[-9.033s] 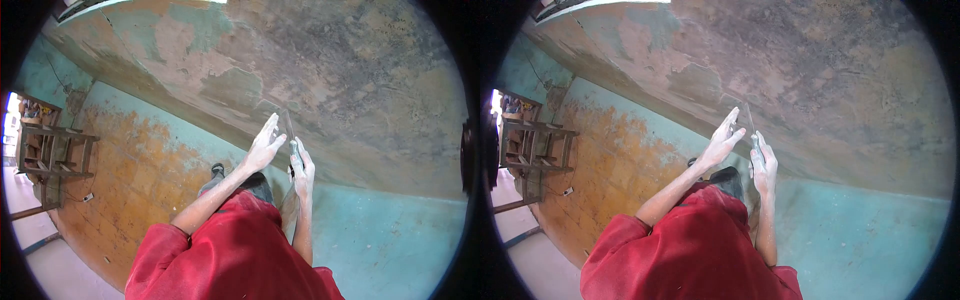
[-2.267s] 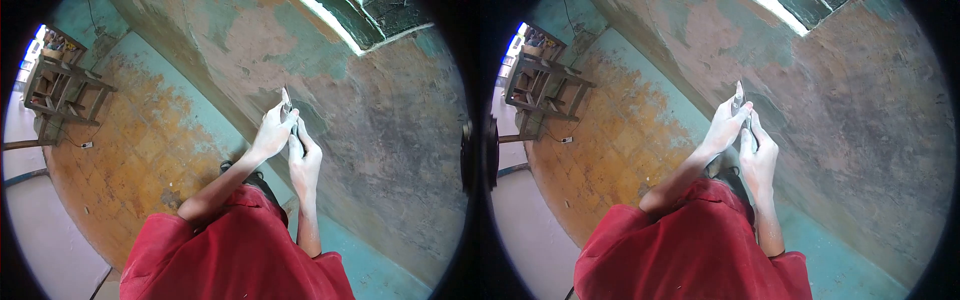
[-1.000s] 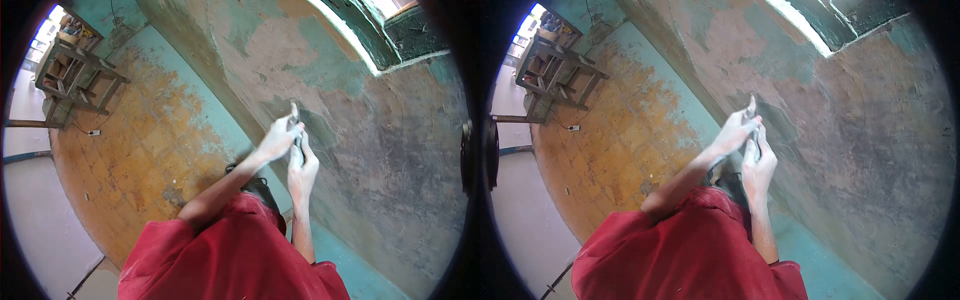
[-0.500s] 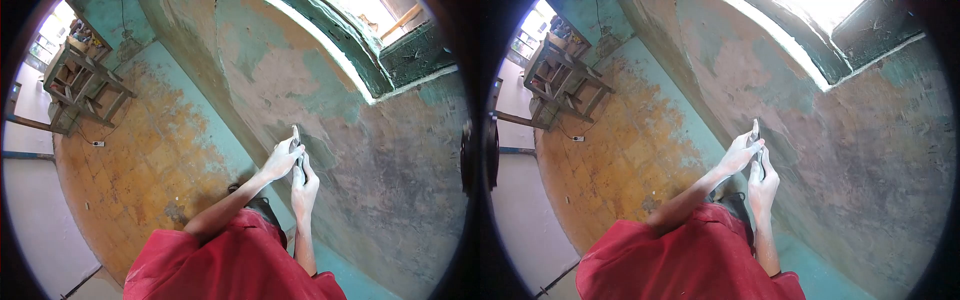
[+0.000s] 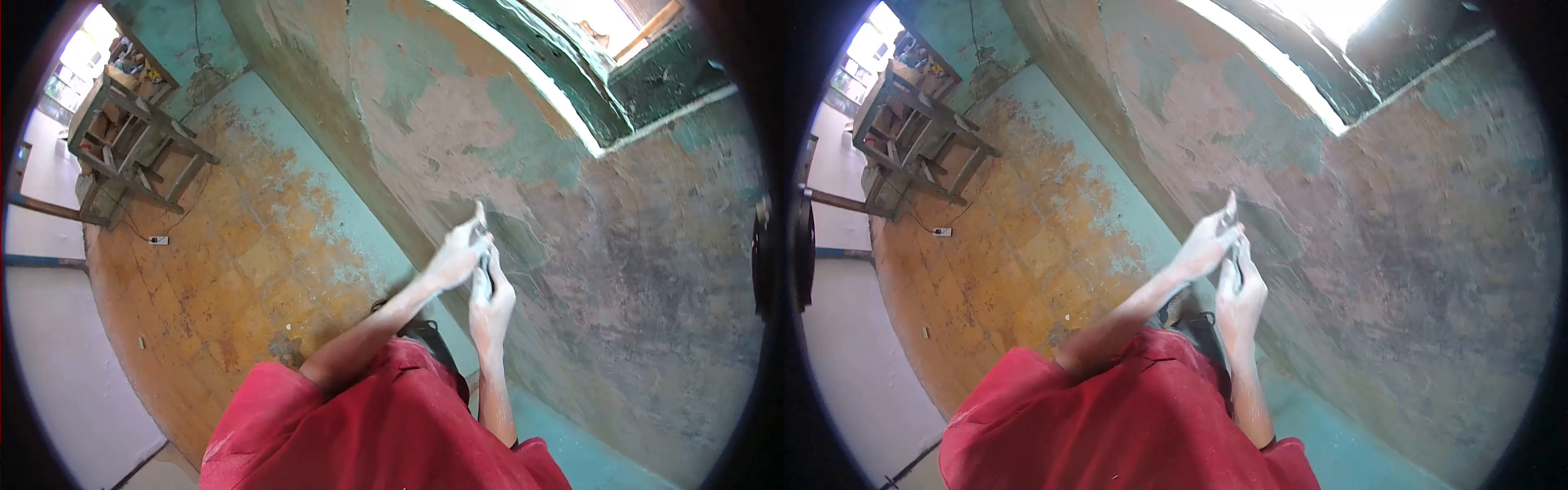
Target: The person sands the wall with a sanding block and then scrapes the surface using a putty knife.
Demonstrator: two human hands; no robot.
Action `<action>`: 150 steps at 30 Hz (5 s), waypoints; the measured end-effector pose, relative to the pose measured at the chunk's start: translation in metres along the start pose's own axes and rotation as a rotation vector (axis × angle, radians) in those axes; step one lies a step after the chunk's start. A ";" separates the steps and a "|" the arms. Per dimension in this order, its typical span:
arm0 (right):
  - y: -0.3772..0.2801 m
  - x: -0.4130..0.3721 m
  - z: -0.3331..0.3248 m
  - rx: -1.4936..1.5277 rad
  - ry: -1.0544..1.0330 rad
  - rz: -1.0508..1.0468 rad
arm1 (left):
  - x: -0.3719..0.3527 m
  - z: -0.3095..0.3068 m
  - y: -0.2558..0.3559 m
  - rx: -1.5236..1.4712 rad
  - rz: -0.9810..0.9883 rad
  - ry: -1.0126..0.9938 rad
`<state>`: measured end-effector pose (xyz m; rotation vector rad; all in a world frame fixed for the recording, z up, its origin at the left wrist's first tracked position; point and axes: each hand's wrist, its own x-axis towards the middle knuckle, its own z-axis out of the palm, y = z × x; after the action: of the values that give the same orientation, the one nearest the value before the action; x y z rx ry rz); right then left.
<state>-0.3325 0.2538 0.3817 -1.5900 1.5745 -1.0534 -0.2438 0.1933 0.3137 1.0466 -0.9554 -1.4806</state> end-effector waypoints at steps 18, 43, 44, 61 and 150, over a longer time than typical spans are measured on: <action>0.055 0.025 0.037 -0.158 -0.149 -0.128 | 0.036 -0.078 -0.066 0.330 -0.019 0.082; 0.069 -0.059 0.020 0.771 -0.311 0.453 | -0.108 -0.066 -0.046 0.122 -0.250 -0.112; 0.070 -0.057 0.023 0.734 -0.266 0.396 | -0.107 -0.068 -0.039 0.280 -0.202 -0.009; 0.032 -0.006 0.049 0.578 -0.424 0.223 | -0.094 -0.074 -0.002 -0.129 -0.004 0.238; 0.333 -0.012 0.205 -0.374 -0.872 0.900 | 0.201 -0.214 -0.308 0.286 0.281 1.079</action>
<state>-0.3063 0.2273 -0.0077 -1.0590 1.5716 0.3965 -0.1465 0.0302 -0.0673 1.5796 -0.4765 -0.3898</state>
